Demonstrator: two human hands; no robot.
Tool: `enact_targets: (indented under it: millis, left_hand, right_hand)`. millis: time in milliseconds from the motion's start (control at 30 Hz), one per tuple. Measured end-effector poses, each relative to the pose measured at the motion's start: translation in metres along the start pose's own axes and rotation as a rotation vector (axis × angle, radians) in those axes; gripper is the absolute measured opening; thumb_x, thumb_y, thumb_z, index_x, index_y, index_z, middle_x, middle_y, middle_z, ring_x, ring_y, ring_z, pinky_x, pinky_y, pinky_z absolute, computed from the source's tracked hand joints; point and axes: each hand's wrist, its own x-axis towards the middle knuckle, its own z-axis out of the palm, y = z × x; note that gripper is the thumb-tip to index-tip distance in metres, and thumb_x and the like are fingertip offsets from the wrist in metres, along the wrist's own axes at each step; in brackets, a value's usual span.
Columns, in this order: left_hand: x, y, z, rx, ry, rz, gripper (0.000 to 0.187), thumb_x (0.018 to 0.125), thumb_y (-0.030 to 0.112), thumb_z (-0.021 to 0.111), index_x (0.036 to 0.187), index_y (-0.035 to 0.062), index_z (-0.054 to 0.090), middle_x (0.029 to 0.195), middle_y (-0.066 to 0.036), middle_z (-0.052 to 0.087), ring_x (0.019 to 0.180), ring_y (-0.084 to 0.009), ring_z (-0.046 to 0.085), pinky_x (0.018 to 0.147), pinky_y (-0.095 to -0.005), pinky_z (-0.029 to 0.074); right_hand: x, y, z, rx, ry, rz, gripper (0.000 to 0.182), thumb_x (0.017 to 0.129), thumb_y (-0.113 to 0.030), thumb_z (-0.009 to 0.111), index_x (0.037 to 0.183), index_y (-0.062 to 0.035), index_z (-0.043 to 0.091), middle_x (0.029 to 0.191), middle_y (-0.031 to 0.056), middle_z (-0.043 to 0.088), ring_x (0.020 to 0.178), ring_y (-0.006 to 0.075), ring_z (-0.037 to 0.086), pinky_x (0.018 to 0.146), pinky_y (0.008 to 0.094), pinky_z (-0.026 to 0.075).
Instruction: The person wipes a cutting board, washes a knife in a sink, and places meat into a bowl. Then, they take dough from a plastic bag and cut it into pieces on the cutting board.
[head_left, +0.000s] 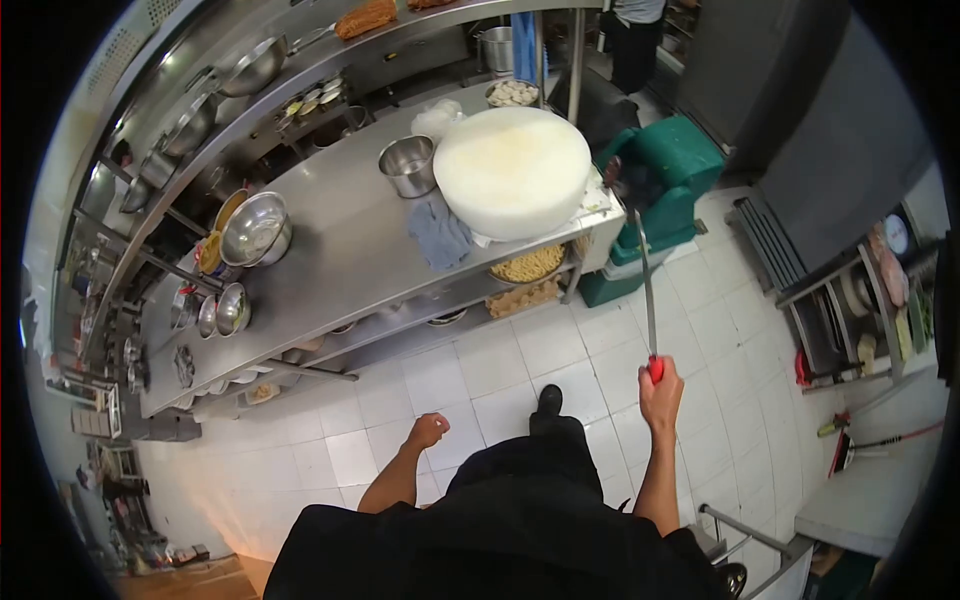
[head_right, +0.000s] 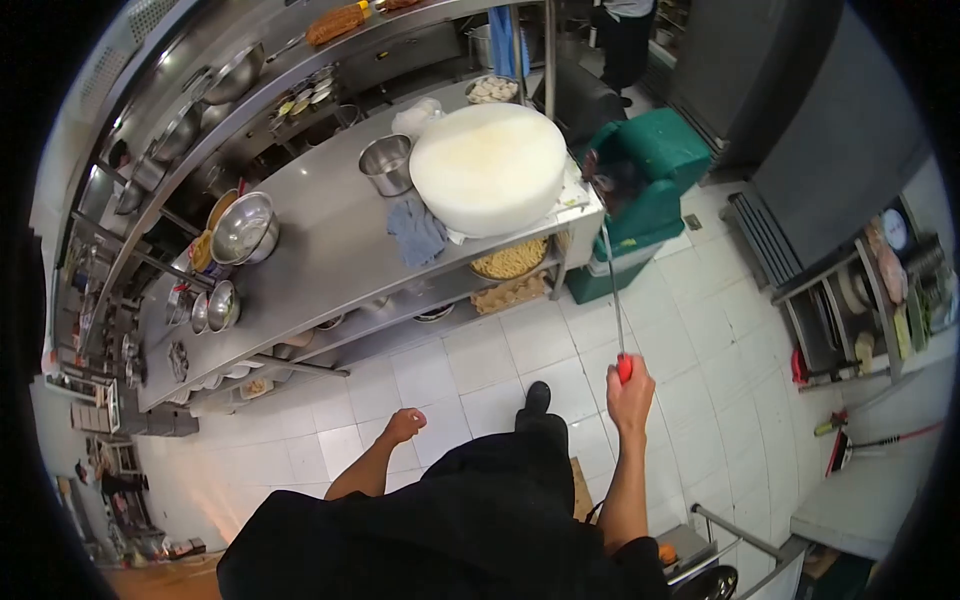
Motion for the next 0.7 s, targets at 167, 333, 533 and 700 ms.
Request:
enact_targets:
  millis: [167, 333, 533, 700]
  left_hand:
    - [0.05, 0.055, -0.032, -0.22, 0.293, 0.323, 0.031, 0.097, 0.031, 0.055, 0.093, 0.004, 0.069, 0.067, -0.005, 0.063, 0.062, -0.0144, 0.059, 0.061, -0.0324, 0.049]
    - [0.08, 0.198, -0.122, 0.032, 0.737, 0.309, 0.018, 0.09, 0.019, 0.061, 0.093, 0.0021, 0.067, 0.069, -0.015, 0.062, 0.061, -0.0301, 0.058, 0.06, -0.0392, 0.047]
    - [0.141, 0.301, -0.247, -0.102, 0.782, 0.358, 0.028, 0.088, 0.021, 0.065, 0.111, 0.0054, 0.065, 0.077, -0.014, 0.066, 0.07, -0.0286, 0.063, 0.067, -0.038, 0.049]
    - [0.24, 0.298, -0.317, 0.241, 0.963, 0.529, 0.049, 0.082, 0.025, 0.075, 0.126, 0.0127, 0.059, 0.116, -0.019, 0.062, 0.11, -0.0324, 0.058, 0.089, -0.0439, 0.049]
  right_hand:
    - [0.15, -0.048, 0.025, 0.098, -0.181, -0.205, 0.027, 0.079, -0.007, 0.061, 0.104, 0.0021, 0.061, 0.08, 0.0222, 0.062, 0.066, 0.0353, 0.061, 0.066, 0.0405, 0.049]
    - [0.228, -0.078, 0.055, 0.306, -0.485, -0.176, 0.03, 0.085, -0.008, 0.06, 0.113, 0.0032, 0.058, 0.084, 0.0137, 0.062, 0.066, 0.0228, 0.062, 0.063, 0.0351, 0.051]
    - [0.243, -0.115, 0.112, 0.832, -0.869, 0.174, 0.034, 0.095, -0.013, 0.056, 0.125, 0.0027, 0.051, 0.09, 0.0066, 0.057, 0.068, 0.0143, 0.061, 0.058, 0.028, 0.051]
    - [0.222, -0.133, 0.179, 1.072, -0.771, 0.376, 0.035, 0.091, -0.012, 0.056, 0.122, 0.0019, 0.051, 0.091, 0.0072, 0.056, 0.058, 0.0149, 0.055, 0.051, 0.0288, 0.046]
